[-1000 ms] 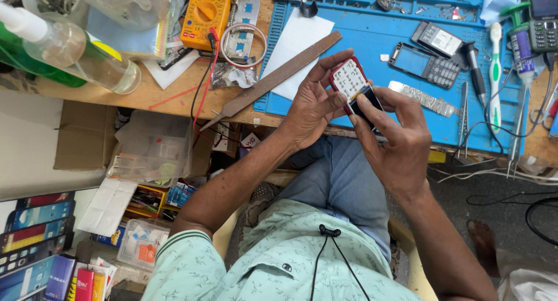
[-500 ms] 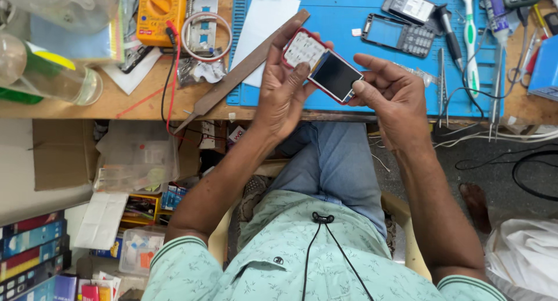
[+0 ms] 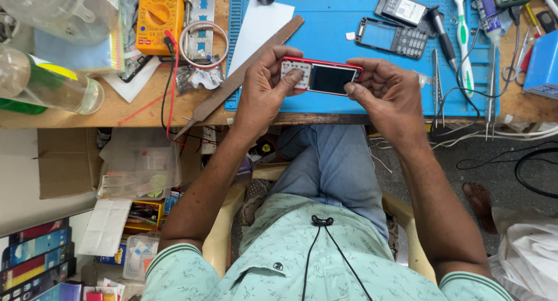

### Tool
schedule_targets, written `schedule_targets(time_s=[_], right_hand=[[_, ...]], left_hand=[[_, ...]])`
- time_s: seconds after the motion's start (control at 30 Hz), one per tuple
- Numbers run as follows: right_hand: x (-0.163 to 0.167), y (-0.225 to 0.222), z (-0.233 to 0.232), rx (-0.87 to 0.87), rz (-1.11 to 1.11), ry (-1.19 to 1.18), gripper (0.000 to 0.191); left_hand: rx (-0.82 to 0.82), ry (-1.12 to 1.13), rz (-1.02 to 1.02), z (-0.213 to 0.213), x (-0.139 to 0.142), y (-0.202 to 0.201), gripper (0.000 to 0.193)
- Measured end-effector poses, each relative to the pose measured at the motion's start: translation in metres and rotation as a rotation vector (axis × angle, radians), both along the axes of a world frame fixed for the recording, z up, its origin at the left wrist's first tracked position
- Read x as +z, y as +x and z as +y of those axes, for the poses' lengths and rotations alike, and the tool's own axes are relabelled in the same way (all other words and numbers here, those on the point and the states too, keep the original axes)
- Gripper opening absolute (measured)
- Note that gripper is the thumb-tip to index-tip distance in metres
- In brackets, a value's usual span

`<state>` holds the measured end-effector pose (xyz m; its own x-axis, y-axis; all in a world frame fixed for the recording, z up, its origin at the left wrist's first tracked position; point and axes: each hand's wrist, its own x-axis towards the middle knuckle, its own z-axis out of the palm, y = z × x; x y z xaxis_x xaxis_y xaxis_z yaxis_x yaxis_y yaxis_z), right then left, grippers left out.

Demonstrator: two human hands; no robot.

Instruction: The person disassembles a red feature phone, removes the battery, and reassembles it. They then handle a black feature phone, showing it to another person before returning to the red phone and using a metal tool to adjust internal components.

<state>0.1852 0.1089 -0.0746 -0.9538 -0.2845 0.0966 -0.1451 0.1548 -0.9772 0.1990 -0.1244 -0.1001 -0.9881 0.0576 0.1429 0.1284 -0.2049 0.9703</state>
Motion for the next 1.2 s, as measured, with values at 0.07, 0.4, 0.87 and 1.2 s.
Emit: schedule_targets(time_s=[0.07, 0.4, 0.87, 1.2], right_hand=[[-0.001, -0.003, 0.001, 0.021, 0.019, -0.027, 0.041], [-0.004, -0.008, -0.003, 0.005, 0.074, -0.029, 0.035], [0.009, -0.018, -0.016, 0.032, 0.271, 0.403, 0.027], [0.008, -0.014, -0.009, 0.073, 0.49, 0.278, 0.025]], left_hand=[[-0.017, -0.029, -0.056, -0.002, 0.002, -0.001, 0.025], [0.032, -0.333, 0.094, -0.007, 0.009, -0.003, 0.02], [0.065, -0.401, 0.172, -0.004, 0.006, -0.009, 0.023], [0.121, -0.47, 0.307, -0.004, 0.016, 0.0, 0.026]])
